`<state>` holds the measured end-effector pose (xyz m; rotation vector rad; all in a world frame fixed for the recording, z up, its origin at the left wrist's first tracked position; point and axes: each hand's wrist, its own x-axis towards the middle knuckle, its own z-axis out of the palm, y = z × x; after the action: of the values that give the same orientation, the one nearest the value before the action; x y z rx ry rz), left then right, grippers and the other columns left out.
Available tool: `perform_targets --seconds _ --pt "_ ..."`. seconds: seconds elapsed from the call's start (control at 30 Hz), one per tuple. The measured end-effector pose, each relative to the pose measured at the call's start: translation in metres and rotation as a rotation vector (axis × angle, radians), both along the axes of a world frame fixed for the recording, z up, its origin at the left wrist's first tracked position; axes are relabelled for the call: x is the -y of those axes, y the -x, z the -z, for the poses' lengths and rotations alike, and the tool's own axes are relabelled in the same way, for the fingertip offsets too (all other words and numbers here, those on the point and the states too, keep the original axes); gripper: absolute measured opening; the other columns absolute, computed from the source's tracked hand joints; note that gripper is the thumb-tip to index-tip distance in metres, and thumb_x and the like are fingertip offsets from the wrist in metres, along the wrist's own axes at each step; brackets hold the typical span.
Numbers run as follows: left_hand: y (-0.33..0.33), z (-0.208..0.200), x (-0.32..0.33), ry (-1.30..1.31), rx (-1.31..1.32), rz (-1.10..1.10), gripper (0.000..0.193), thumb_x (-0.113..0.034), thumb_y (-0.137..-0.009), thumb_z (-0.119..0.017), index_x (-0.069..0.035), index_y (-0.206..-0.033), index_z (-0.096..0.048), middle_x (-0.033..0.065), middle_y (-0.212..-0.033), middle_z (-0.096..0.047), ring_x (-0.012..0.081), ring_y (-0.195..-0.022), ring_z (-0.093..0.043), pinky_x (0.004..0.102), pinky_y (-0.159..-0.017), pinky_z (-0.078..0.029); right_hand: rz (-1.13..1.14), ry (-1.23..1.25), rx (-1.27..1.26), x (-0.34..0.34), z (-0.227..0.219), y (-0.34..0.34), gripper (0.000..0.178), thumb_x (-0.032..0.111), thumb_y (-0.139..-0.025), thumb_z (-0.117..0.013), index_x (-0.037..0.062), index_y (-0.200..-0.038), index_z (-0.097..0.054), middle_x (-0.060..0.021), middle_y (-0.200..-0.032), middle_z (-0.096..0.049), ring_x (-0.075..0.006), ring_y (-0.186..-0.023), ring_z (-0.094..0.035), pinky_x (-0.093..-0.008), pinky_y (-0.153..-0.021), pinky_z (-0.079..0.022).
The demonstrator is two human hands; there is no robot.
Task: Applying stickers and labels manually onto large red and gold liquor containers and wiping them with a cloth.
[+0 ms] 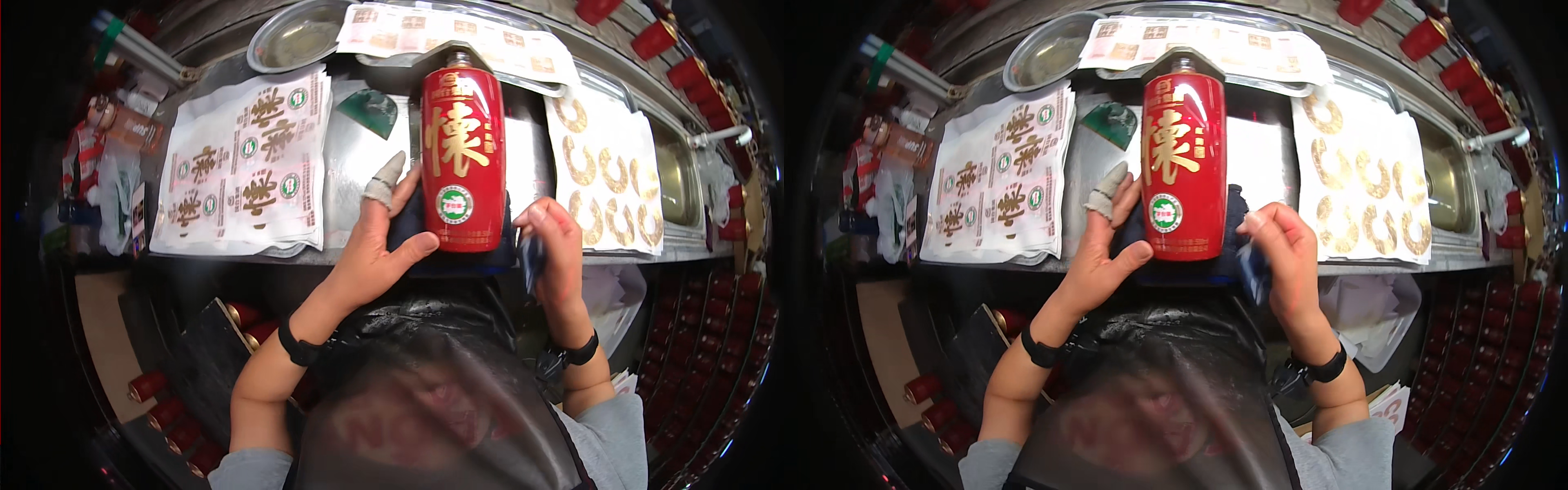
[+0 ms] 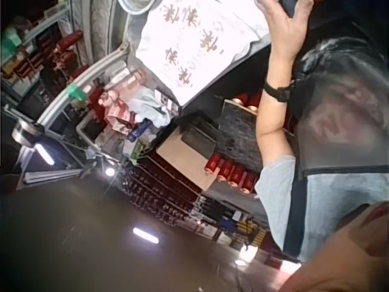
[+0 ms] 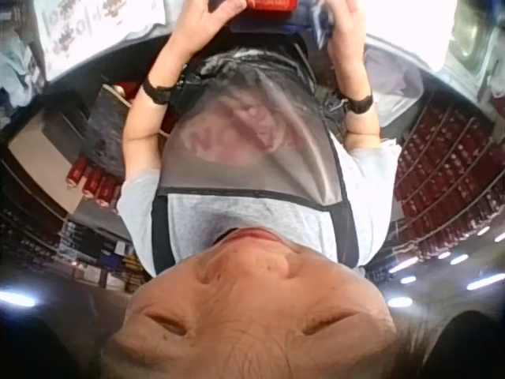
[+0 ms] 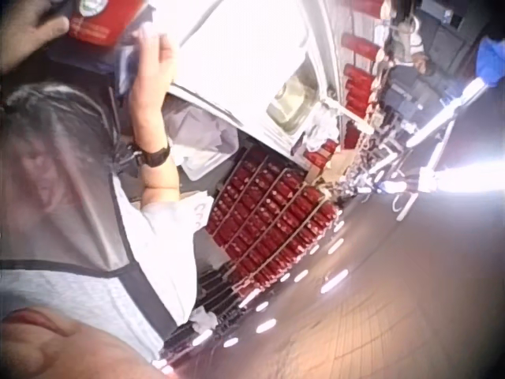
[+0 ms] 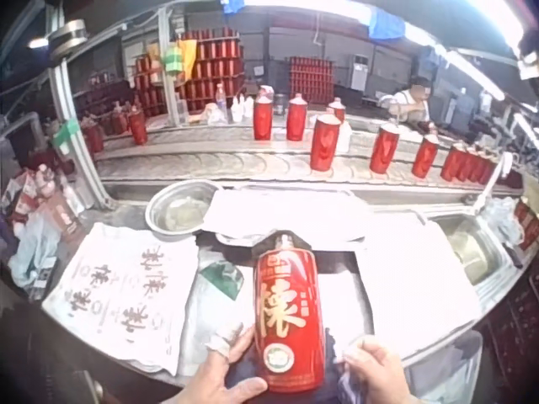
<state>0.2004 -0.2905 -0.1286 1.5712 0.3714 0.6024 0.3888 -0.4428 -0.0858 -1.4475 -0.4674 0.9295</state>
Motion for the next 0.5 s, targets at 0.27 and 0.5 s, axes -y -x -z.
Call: perform_targets --seconds 0.27,0.5 --pt "0.004 -0.002 -0.003 -0.144 -0.096 -0.014 0.075 -0.028 -0.096 -0.059 -0.003 -0.151 -0.016 0.0130 -0.155 -0.036 0.0238 -0.148 -0.025 0.0508 -0.118 0.001 -0.180 0.080 0.213 -0.004 0.001 0.007 0.027 0.014 -0.088 -0.073 0.0023 -0.103 -0.054 0.0014 -0.082 -0.058 -0.0041 -0.075 -0.055 -0.0188 -0.071 -0.043" --pt "0.010 0.003 -0.007 -0.118 -0.036 -0.031 0.071 -0.026 -0.096 -0.059 -0.001 -0.150 -0.019 0.0127 -0.156 -0.034 0.0294 -0.146 -0.027 0.0551 -0.116 0.003 -0.304 0.089 0.038 -0.003 -0.003 -0.009 0.019 0.012 -0.093 -0.058 -0.0012 -0.107 -0.058 0.0001 -0.079 -0.058 -0.0068 -0.075 -0.056 -0.0237 -0.070 -0.045"
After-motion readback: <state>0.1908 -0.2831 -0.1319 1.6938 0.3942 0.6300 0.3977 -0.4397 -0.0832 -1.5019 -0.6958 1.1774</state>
